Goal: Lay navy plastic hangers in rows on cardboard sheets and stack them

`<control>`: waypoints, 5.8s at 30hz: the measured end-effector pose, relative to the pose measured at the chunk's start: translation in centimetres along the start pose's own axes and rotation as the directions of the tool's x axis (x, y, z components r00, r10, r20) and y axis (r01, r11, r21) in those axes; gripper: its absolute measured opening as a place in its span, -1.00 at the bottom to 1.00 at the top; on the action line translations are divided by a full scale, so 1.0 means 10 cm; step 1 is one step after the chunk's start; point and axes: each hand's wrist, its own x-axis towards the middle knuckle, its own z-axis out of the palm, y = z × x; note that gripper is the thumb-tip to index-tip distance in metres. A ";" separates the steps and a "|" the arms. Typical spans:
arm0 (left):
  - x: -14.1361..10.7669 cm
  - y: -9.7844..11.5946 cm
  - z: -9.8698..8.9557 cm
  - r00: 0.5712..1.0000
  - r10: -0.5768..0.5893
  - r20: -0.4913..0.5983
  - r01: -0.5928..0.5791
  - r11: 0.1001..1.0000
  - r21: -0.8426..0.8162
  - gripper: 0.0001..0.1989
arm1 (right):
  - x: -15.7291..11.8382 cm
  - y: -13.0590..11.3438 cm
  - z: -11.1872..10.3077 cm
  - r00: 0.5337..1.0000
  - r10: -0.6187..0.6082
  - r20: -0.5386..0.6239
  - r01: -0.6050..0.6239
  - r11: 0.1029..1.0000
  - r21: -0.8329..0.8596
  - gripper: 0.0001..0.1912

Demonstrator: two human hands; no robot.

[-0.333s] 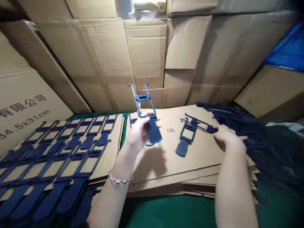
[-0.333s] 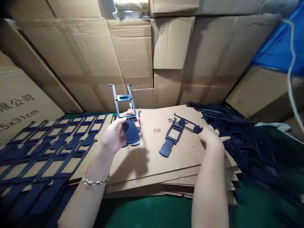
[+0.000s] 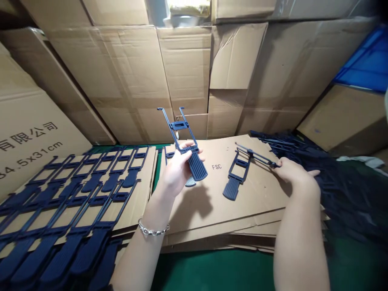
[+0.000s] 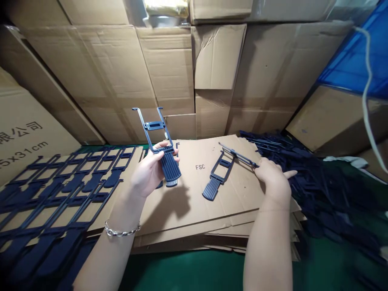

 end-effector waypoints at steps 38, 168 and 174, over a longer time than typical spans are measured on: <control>-0.07 0.35 -0.01 0.931 0.073 -0.358 -0.211 0.907 -0.364 -0.69 | -0.77 -0.99 0.04 0.930 -0.332 0.156 0.314 0.941 0.128 -0.53; -0.04 0.11 0.03 0.949 -0.177 -0.259 0.046 0.895 -0.443 -0.59 | -0.72 -1.18 0.44 0.900 -0.420 0.115 0.425 0.905 -0.014 -0.75; -0.02 0.07 0.02 0.961 -0.169 -0.218 0.052 0.886 -0.460 -0.60 | -0.72 -1.23 0.48 0.901 -0.415 0.131 0.418 0.908 0.002 -0.71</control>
